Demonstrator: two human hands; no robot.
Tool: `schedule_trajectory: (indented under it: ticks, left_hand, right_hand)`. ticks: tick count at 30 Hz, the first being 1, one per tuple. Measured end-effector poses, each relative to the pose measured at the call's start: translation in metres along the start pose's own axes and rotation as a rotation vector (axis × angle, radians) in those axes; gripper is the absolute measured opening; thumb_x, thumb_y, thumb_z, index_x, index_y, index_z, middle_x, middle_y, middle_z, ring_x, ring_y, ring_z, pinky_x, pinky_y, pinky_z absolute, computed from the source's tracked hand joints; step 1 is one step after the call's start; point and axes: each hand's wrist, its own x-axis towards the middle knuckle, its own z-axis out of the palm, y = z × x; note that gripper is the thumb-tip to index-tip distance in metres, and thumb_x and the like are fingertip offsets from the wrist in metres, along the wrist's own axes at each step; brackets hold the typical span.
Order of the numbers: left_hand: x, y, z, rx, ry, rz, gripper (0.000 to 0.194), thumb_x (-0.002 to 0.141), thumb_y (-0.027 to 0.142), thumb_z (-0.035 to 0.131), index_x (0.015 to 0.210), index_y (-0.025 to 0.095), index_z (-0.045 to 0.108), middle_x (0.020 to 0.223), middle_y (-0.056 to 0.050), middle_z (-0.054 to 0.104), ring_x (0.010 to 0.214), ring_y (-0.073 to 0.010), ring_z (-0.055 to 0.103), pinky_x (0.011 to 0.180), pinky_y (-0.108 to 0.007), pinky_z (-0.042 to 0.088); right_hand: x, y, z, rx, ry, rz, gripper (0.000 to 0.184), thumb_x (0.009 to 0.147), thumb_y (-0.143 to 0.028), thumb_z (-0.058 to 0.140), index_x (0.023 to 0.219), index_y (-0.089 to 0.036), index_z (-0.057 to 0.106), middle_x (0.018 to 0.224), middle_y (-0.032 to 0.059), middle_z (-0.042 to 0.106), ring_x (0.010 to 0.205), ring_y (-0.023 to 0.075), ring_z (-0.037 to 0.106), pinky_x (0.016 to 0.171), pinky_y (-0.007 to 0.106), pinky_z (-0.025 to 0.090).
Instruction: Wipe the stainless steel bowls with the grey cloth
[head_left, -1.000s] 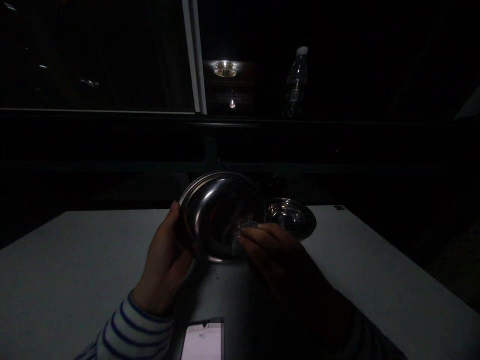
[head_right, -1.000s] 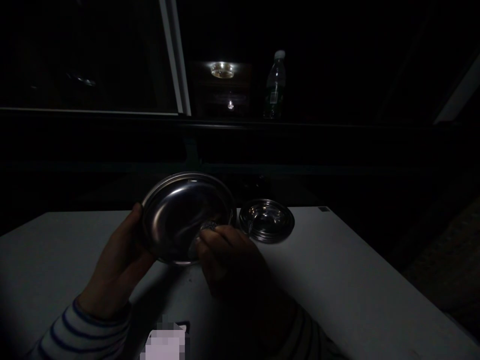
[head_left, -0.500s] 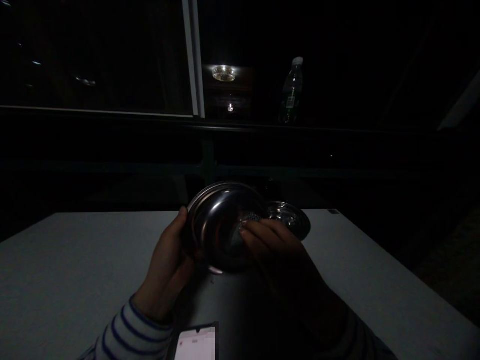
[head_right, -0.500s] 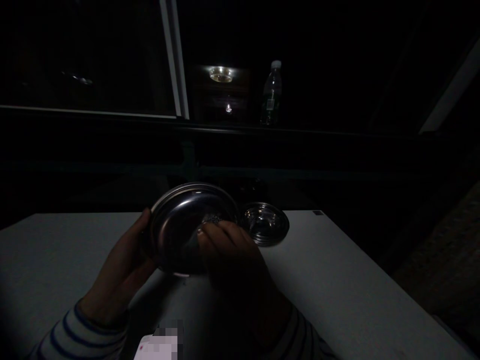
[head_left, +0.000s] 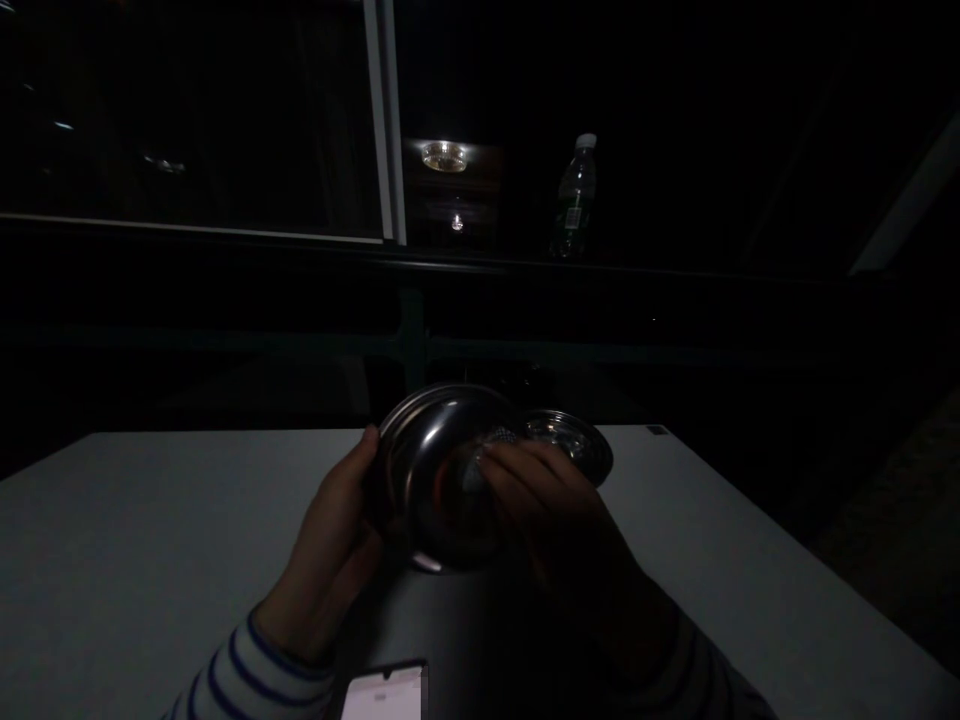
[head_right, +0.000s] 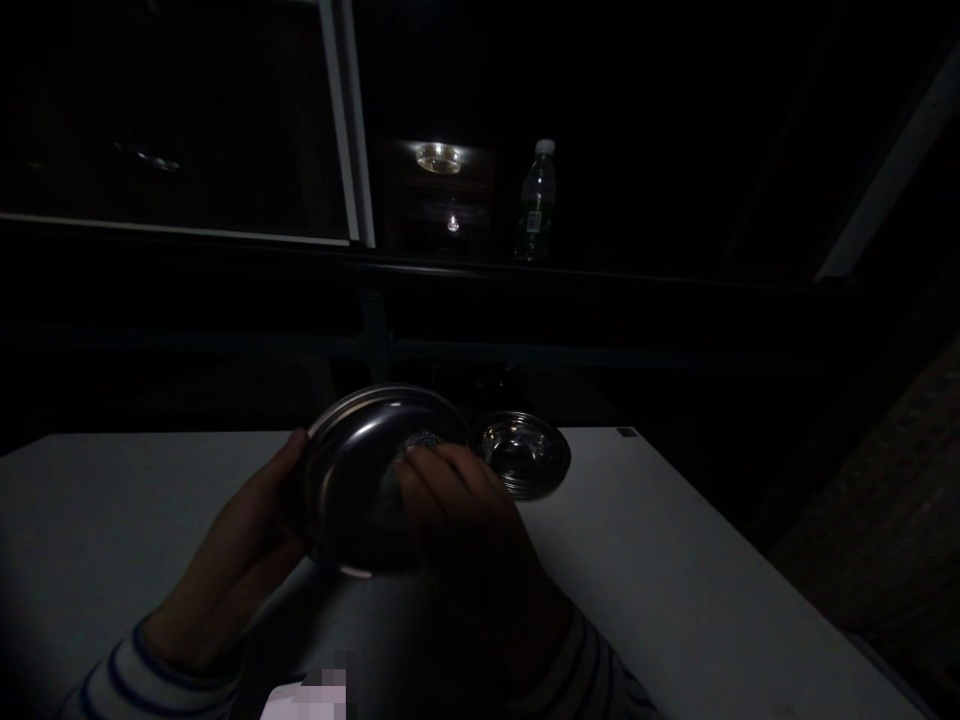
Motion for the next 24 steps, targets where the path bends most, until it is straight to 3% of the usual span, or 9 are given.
schedule_trajectory:
  ticks: [5, 9, 13, 18, 22, 24]
  left_hand:
    - [0.0008, -0.0001, -0.0008, -0.018, 0.031, 0.024, 0.023, 0.084, 0.024, 0.047, 0.074, 0.014, 0.065, 0.059, -0.003, 0.067, 0.047, -0.0141, 0.060, 0.045, -0.023, 0.048]
    - [-0.0014, 0.0004, 0.0018, 0.033, 0.011, -0.038, 0.025, 0.085, 0.023, 0.045, 0.072, 0.013, 0.064, 0.055, -0.003, 0.066, 0.042, -0.0140, 0.058, 0.042, -0.024, 0.046]
    - [-0.0009, -0.0001, 0.0015, 0.019, 0.047, 0.001, 0.025, 0.085, 0.024, 0.044, 0.073, 0.013, 0.064, 0.055, -0.003, 0.066, 0.044, -0.0146, 0.059, 0.043, -0.024, 0.046]
    - [-0.0003, -0.0010, 0.0001, 0.033, 0.020, -0.043, 0.023, 0.084, 0.023, 0.047, 0.071, 0.013, 0.063, 0.054, -0.002, 0.065, 0.044, -0.0133, 0.058, 0.043, -0.022, 0.046]
    - [-0.0012, -0.0008, 0.0005, 0.039, 0.057, 0.020, 0.021, 0.084, 0.023, 0.047, 0.075, 0.014, 0.064, 0.056, -0.002, 0.066, 0.046, -0.0139, 0.059, 0.044, -0.023, 0.046]
    - [-0.0013, -0.0026, 0.0008, 0.039, 0.043, 0.002, 0.019, 0.083, 0.023, 0.049, 0.076, 0.014, 0.064, 0.057, -0.002, 0.066, 0.046, -0.0141, 0.059, 0.044, -0.023, 0.046]
  right_hand:
    - [-0.0015, 0.0035, -0.0022, 0.011, -0.096, 0.039, 0.023, 0.085, -0.008, 0.043, 0.102, -0.009, 0.059, 0.103, 0.0088, 0.063, 0.090, 0.0191, 0.053, 0.078, 0.034, 0.050]
    - [-0.0027, 0.0052, -0.0003, 0.034, 0.001, 0.011, 0.023, 0.085, -0.009, 0.045, 0.104, -0.006, 0.058, 0.106, 0.0099, 0.062, 0.096, 0.0207, 0.050, 0.083, 0.036, 0.048]
    - [-0.0028, 0.0058, 0.0026, 0.058, -0.067, 0.020, 0.021, 0.083, -0.006, 0.047, 0.100, -0.007, 0.060, 0.101, 0.0092, 0.063, 0.090, 0.0191, 0.052, 0.079, 0.033, 0.049]
    - [-0.0016, 0.0044, 0.0016, 0.059, 0.018, 0.007, 0.021, 0.082, -0.007, 0.049, 0.101, -0.005, 0.059, 0.103, 0.0107, 0.062, 0.093, 0.0214, 0.051, 0.080, 0.035, 0.048]
    - [-0.0012, 0.0046, 0.0008, 0.060, -0.093, 0.050, 0.020, 0.083, -0.006, 0.047, 0.098, -0.008, 0.060, 0.100, 0.0086, 0.062, 0.088, 0.0191, 0.053, 0.077, 0.033, 0.048]
    - [-0.0002, 0.0030, 0.0019, 0.060, -0.053, 0.047, 0.020, 0.084, -0.008, 0.045, 0.098, -0.008, 0.060, 0.100, 0.0087, 0.063, 0.089, 0.0189, 0.053, 0.078, 0.033, 0.049]
